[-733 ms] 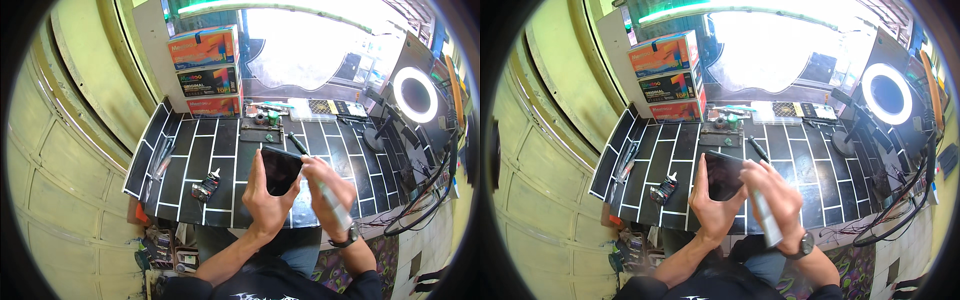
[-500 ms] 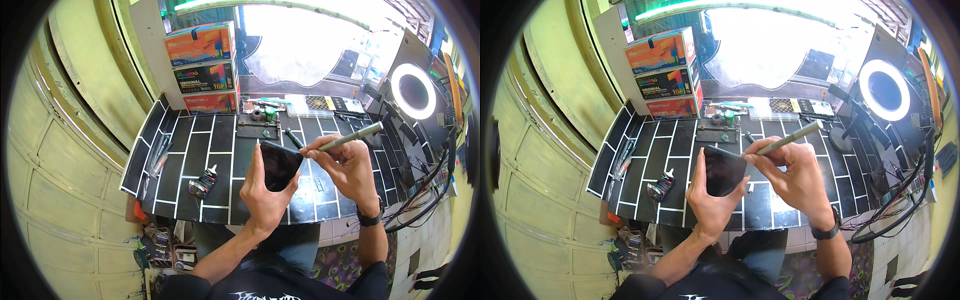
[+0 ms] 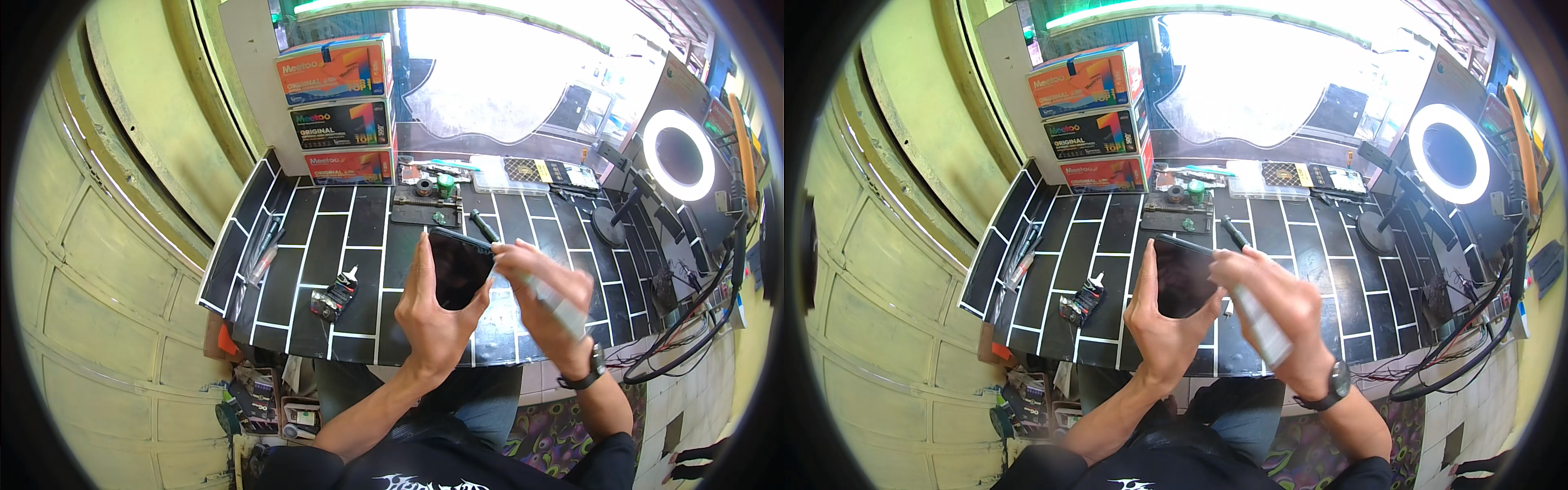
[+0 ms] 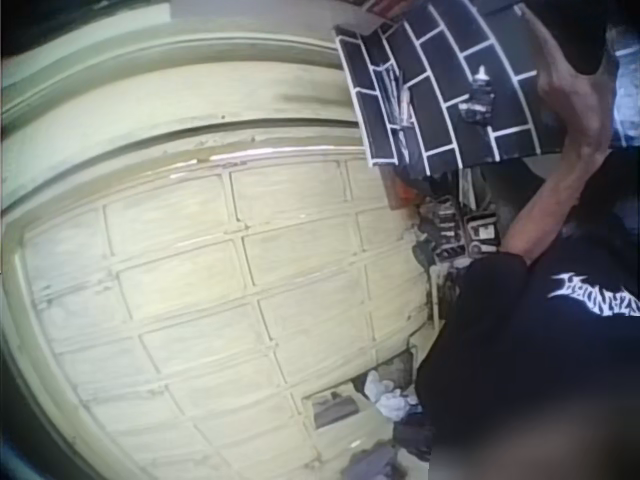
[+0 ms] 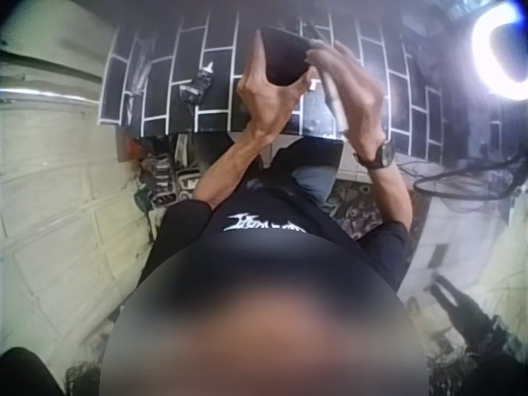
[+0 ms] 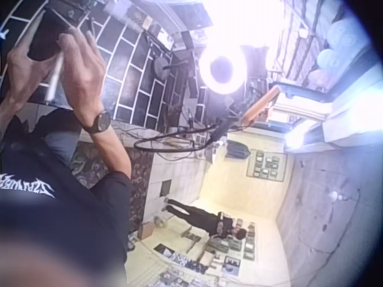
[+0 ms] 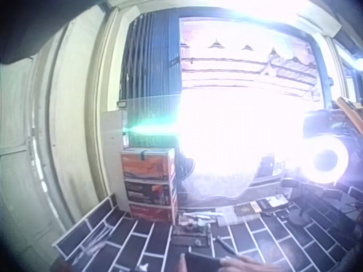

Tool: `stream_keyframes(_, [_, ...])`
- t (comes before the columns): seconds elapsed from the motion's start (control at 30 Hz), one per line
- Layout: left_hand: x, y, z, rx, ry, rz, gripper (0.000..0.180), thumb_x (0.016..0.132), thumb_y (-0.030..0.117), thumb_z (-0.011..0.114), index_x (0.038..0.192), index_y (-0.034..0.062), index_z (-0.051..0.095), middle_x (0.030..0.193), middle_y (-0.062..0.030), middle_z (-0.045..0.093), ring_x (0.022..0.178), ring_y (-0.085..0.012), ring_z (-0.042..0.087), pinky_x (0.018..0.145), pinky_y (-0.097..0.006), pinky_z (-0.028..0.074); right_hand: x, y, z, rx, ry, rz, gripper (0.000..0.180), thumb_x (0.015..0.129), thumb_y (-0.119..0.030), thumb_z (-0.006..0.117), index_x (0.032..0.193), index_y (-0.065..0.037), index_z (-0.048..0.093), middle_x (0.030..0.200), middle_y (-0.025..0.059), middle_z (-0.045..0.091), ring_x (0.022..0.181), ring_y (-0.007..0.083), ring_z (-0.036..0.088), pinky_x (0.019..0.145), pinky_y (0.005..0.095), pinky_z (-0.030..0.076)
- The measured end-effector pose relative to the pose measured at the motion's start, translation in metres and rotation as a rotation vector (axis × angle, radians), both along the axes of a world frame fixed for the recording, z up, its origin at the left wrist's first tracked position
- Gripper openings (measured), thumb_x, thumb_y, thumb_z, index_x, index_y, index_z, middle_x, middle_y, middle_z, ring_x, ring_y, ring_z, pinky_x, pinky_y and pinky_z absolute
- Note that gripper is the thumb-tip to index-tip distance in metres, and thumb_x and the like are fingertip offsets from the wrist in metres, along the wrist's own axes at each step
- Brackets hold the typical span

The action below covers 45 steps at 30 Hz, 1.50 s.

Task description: The person disassembles a smartphone by prying open the back cover, removing screws, and detaching internal components. They use a metal prying tool and a screwdriver to separate the casing and expose the battery and circuitry.

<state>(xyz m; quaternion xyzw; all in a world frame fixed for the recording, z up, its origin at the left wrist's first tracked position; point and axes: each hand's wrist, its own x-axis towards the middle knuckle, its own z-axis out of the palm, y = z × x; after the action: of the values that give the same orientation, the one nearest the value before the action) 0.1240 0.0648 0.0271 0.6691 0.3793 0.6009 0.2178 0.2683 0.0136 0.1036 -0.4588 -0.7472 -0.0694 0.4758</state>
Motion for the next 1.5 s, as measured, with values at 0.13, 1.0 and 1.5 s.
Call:
stream_keyframes(0.13, [0.0, -0.003, 0.005, -0.075, -0.001, -0.045, 0.097, 0.075, 0.03, 0.094, 0.149, -0.0109, 0.045, 0.134, -0.0318, 0.062, 0.12, -0.0425, 0.067, 0.097, -0.044, 0.057, 0.015, 0.007, 0.018, -0.396, 0.472, 0.068, 0.013, 0.095, -0.003, 0.074, 0.105, 0.005, 0.076, 0.094, 0.0089, 0.079, 0.087, 0.0115, 0.072, 0.08, 0.0276, 0.058])
stream_keyframes(1.0, [-0.002, -0.005, 0.005, -0.043, -0.017, -0.062, 0.095, 0.076, 0.03, 0.093, 0.147, -0.0121, 0.046, 0.134, -0.0316, 0.063, 0.118, -0.0395, 0.069, 0.096, -0.042, 0.058, 0.006, -0.004, 0.001, -0.02, -0.027, 0.007, 0.029, 0.083, 0.004, 0.076, 0.111, -0.002, 0.07, 0.11, 0.015, 0.077, 0.101, 0.0314, 0.077, 0.101, 0.0456, 0.057])
stream_keyframes(1.5, [-0.005, -0.002, 0.002, -0.159, -0.337, -0.335, 0.099, 0.075, 0.005, 0.093, 0.155, -0.0082, 0.036, 0.147, -0.0206, 0.054, 0.128, -0.0253, 0.06, 0.102, -0.036, 0.054, 0.013, -0.002, -0.014, -0.35, 0.668, -0.003, 0.025, 0.109, -0.019, 0.058, 0.11, 0.005, 0.064, 0.094, 0.0132, 0.073, 0.09, 0.0243, 0.078, 0.079, 0.0344, 0.063])
